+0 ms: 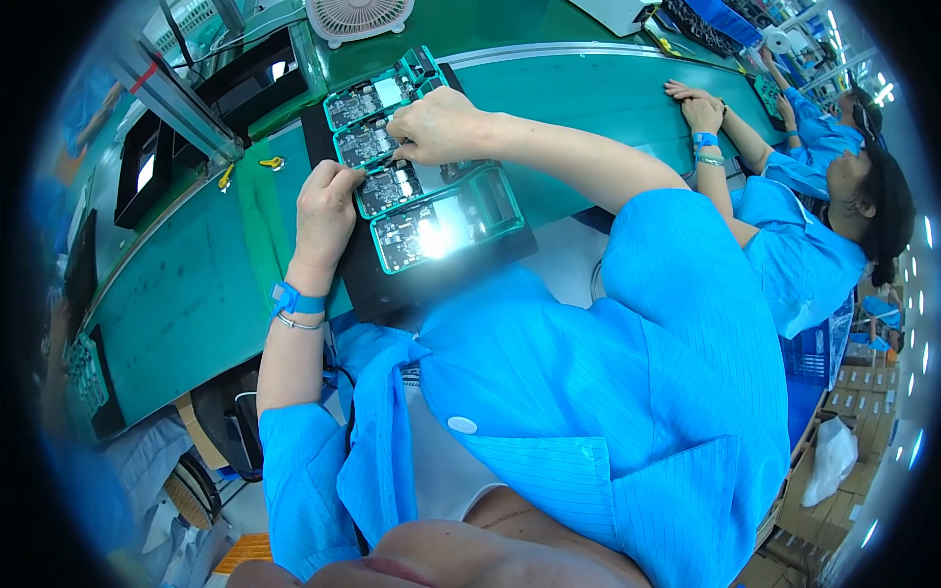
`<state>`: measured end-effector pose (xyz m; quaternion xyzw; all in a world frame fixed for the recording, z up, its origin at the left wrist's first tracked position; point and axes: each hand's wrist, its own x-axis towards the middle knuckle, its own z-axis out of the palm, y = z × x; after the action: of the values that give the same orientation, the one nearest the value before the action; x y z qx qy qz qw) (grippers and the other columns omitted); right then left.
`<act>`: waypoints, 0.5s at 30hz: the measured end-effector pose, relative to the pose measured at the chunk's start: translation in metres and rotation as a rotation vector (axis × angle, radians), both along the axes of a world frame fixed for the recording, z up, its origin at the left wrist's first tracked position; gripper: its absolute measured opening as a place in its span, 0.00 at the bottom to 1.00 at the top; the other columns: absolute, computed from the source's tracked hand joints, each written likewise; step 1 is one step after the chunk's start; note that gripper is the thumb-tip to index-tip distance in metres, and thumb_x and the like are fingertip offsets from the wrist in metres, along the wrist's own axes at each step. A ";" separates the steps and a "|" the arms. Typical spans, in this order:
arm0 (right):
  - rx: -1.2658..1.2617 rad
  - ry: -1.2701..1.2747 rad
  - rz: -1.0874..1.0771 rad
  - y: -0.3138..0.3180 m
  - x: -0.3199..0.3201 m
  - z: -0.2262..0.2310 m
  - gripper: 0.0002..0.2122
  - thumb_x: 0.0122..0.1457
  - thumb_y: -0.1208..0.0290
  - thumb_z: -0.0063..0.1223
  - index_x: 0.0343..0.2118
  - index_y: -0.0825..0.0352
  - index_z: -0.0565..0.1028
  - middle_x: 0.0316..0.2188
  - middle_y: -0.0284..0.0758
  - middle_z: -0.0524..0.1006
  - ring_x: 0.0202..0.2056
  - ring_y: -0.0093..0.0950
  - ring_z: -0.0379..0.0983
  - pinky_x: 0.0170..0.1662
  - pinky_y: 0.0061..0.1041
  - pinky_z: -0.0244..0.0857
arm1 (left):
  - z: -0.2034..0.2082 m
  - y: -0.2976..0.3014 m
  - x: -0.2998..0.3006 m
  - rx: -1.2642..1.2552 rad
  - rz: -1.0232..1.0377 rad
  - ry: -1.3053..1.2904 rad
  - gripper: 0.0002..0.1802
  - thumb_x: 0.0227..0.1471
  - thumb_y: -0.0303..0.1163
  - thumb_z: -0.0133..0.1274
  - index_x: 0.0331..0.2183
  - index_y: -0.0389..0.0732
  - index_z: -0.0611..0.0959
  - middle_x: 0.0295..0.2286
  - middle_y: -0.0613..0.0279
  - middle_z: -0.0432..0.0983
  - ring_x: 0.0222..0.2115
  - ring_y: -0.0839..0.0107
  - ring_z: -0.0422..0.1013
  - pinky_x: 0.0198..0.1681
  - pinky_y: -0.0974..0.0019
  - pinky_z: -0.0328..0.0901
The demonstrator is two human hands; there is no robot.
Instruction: The person assembles electronic components onto printed circuit boards by hand, then inspects the completed circuit boards.
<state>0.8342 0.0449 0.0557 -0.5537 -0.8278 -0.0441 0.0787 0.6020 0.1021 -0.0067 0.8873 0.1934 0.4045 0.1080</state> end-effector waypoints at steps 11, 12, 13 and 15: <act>0.109 -0.040 0.050 -0.001 0.003 -0.007 0.11 0.57 0.60 0.61 0.29 0.62 0.75 0.27 0.31 0.74 0.27 0.35 0.77 0.27 0.34 0.69 | 0.002 -0.003 0.002 -0.037 0.015 -0.007 0.08 0.42 0.17 0.58 0.29 0.38 0.84 0.26 0.57 0.72 0.30 0.59 0.73 0.34 0.57 0.69; 0.112 -0.048 0.053 -0.001 0.003 -0.007 0.11 0.57 0.60 0.61 0.29 0.62 0.75 0.27 0.31 0.74 0.26 0.35 0.77 0.26 0.34 0.69 | 0.002 -0.004 0.002 -0.043 0.016 -0.009 0.08 0.42 0.17 0.58 0.29 0.38 0.84 0.26 0.57 0.72 0.30 0.58 0.73 0.34 0.57 0.69; 0.114 -0.056 0.056 -0.001 0.002 -0.006 0.11 0.57 0.60 0.61 0.29 0.62 0.75 0.27 0.31 0.74 0.26 0.35 0.76 0.26 0.34 0.69 | 0.002 -0.004 0.002 -0.043 0.016 -0.009 0.08 0.42 0.17 0.58 0.29 0.38 0.84 0.26 0.57 0.72 0.30 0.58 0.73 0.34 0.57 0.69; 0.061 -0.070 0.030 -0.002 -0.001 -0.002 0.12 0.56 0.59 0.60 0.31 0.63 0.77 0.29 0.32 0.76 0.28 0.35 0.78 0.29 0.36 0.71 | 0.001 -0.004 0.001 -0.042 0.018 -0.004 0.08 0.43 0.17 0.58 0.29 0.38 0.84 0.26 0.57 0.72 0.30 0.58 0.73 0.34 0.57 0.69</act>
<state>0.8328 0.0424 0.0536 -0.5365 -0.8366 -0.0876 0.0672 0.6031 0.0976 -0.0061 0.8822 0.2098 0.4032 0.1234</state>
